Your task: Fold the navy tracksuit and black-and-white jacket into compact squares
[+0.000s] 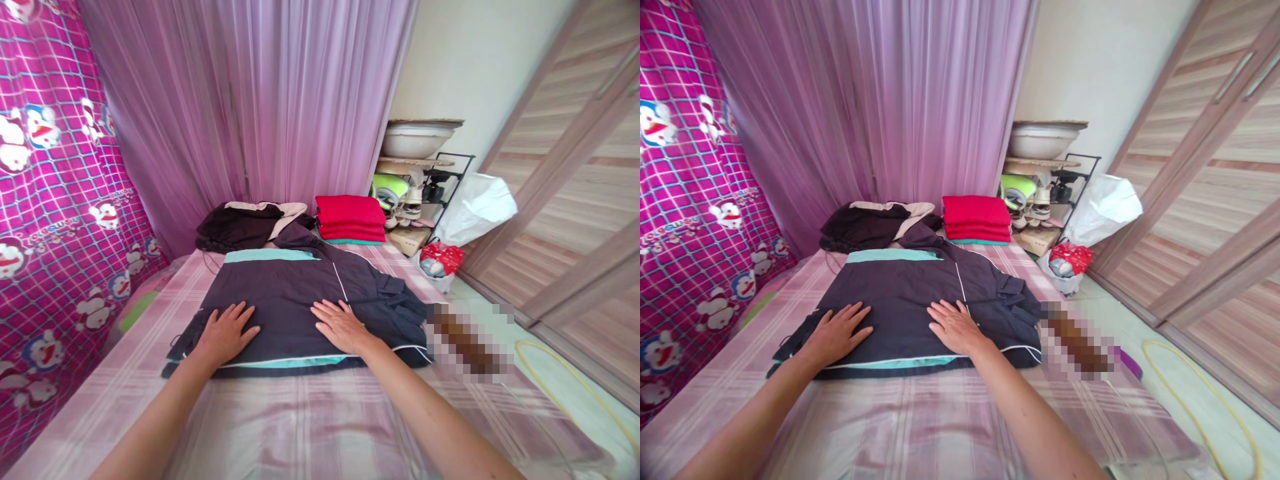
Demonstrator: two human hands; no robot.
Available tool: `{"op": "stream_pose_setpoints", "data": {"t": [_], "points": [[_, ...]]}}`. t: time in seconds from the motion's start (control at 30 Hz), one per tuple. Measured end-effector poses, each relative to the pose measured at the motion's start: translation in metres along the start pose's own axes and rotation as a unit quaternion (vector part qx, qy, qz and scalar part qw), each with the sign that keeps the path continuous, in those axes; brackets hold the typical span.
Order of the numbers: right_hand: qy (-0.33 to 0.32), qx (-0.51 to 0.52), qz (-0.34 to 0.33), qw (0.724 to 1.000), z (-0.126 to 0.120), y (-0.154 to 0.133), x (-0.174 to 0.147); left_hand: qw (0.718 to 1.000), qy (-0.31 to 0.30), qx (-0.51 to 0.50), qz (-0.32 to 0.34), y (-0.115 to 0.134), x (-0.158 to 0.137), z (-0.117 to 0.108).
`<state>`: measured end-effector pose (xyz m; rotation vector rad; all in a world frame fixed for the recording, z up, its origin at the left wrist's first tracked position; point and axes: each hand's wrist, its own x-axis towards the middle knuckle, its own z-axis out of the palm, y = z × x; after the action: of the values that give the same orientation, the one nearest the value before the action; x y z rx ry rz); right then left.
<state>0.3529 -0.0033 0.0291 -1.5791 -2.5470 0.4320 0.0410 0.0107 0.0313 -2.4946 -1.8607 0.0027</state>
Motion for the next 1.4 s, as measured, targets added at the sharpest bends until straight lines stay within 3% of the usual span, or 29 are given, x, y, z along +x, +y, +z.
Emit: {"op": "stream_pose_setpoints", "data": {"t": [0.17,0.33,0.43,0.77,1.17,1.4], "points": [[0.026,0.007,0.003,1.000,0.001,0.003,-0.004,0.993,0.063,-0.037,0.092,0.046,0.017,-0.005],[0.046,0.012,0.000,0.999,0.002,0.001,-0.006,0.987,0.048,-0.050,0.144,0.075,0.032,0.011],[0.053,0.015,0.000,0.998,0.003,0.002,-0.006,0.989,0.036,-0.050,0.137,0.066,0.033,0.019],[0.059,0.028,0.001,0.998,0.003,0.004,-0.007,0.998,0.031,-0.027,0.050,-0.001,0.025,0.023],[0.093,0.020,0.014,0.995,0.006,0.011,-0.011,0.998,0.043,-0.034,0.039,-0.006,0.024,0.029],[0.233,0.068,0.061,0.968,0.011,0.060,-0.021,0.997,0.048,-0.037,0.047,-0.007,0.024,0.031]]}}
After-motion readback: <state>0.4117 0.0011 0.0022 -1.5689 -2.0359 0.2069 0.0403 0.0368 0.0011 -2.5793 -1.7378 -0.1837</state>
